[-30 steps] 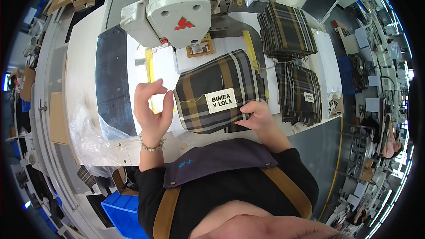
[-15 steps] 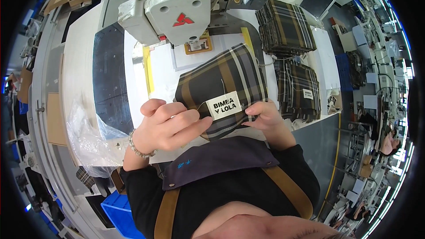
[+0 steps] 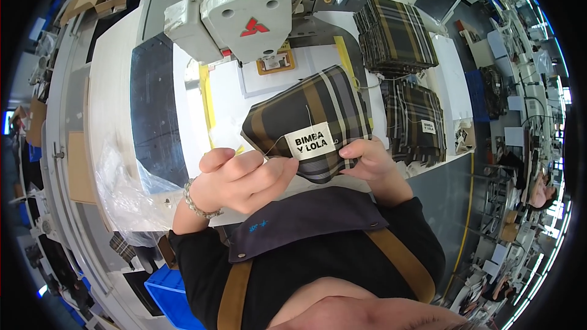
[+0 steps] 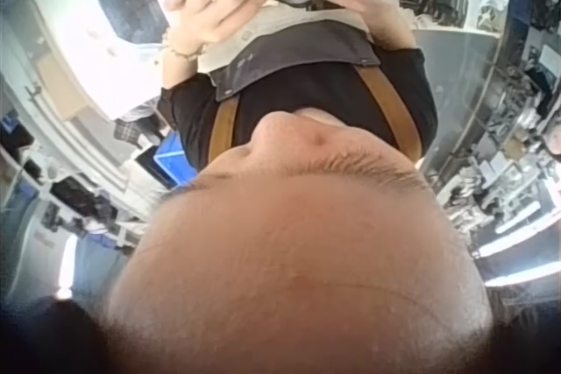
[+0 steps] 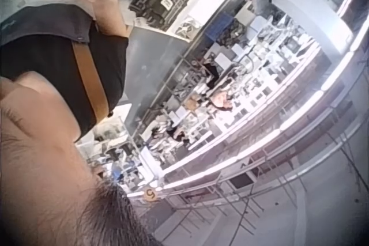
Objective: Sewing labels onto plaid fabric pieces using an industrial sewing machine.
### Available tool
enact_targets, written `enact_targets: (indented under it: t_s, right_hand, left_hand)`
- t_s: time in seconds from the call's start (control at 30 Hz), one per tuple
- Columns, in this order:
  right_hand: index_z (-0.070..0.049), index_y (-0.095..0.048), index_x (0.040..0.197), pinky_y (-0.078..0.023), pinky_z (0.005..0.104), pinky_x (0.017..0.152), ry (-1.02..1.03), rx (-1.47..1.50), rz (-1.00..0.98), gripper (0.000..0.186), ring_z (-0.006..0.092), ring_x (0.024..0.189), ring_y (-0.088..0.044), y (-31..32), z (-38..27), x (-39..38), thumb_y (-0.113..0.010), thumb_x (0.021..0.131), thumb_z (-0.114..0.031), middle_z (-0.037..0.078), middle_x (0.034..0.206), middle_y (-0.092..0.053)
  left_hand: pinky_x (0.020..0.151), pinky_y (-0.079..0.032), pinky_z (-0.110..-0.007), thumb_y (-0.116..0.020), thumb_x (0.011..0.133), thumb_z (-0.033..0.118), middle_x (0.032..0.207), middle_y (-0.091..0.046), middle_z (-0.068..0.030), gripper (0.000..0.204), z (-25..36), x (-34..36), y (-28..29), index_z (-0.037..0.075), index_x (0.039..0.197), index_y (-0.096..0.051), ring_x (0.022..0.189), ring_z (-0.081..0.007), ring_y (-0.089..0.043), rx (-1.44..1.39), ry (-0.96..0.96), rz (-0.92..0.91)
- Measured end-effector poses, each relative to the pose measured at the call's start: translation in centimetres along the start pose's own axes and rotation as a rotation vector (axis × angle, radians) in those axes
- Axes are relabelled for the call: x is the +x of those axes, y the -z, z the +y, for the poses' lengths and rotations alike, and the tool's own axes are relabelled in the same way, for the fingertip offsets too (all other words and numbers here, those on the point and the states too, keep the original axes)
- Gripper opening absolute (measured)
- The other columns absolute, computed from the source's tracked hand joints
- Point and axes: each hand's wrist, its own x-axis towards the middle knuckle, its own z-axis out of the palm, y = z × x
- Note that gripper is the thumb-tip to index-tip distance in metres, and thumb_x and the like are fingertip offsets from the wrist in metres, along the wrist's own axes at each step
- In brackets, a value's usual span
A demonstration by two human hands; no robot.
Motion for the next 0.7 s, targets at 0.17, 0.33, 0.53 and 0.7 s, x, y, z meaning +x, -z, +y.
enact_targets:
  t_s: [0.17, 0.33, 0.53, 0.7]
  right_hand:
    - [0.005, -0.055, 0.127, -0.050, 0.0413, 0.095, 0.005, 0.002, -0.048, 0.044, 0.0272, 0.112, -0.061, 0.1, -0.1, 0.1, -0.050, 0.083, 0.004, 0.016, 0.124, -0.062]
    - [0.005, -0.055, 0.127, -0.049, 0.0416, 0.096, 0.008, -0.018, -0.051, 0.043, 0.0278, 0.112, -0.061, 0.1, -0.1, -0.2, -0.051, 0.084, 0.004, 0.016, 0.122, -0.063]
    - [0.003, -0.060, 0.116, -0.052, 0.0394, 0.091, -0.143, 0.094, 0.167, 0.034, 0.0252, 0.103, -0.065, 1.5, -0.1, -0.8, -0.062, 0.082, 0.002, 0.014, 0.115, -0.066]
    - [-0.003, -0.061, 0.104, -0.052, 0.0316, 0.085, 0.387, -0.723, 0.043, 0.044, 0.0210, 0.097, -0.066, 5.5, 1.8, -0.7, -0.084, 0.067, 0.000, 0.010, 0.105, -0.068]
  left_hand:
    - [0.077, -0.025, -0.033, -0.068, 0.058, 0.022, 0.086, -0.051, 0.0112, 0.034, 0.0, 0.0, 0.1, 0.022, 0.092, -0.072, 0.085, -0.0105, -0.043, 0.021, -0.027, -0.047]
    - [0.078, -0.023, -0.035, -0.070, 0.057, 0.022, 0.082, -0.048, 0.0109, 0.036, 0.0, 0.1, 0.2, 0.024, 0.094, -0.074, 0.086, -0.0119, -0.041, -0.013, -0.036, -0.092]
    - [0.078, -0.023, -0.035, -0.069, 0.056, 0.023, 0.081, -0.048, 0.0109, 0.037, 0.2, -0.1, 0.2, 0.023, 0.093, -0.074, 0.084, -0.0121, -0.040, -0.069, -0.033, -0.077]
    - [0.078, -0.023, -0.035, -0.068, 0.056, 0.024, 0.079, -0.048, 0.0108, 0.036, 0.1, 0.0, 0.1, 0.022, 0.092, -0.074, 0.082, -0.0119, -0.040, -0.073, -0.015, -0.065]
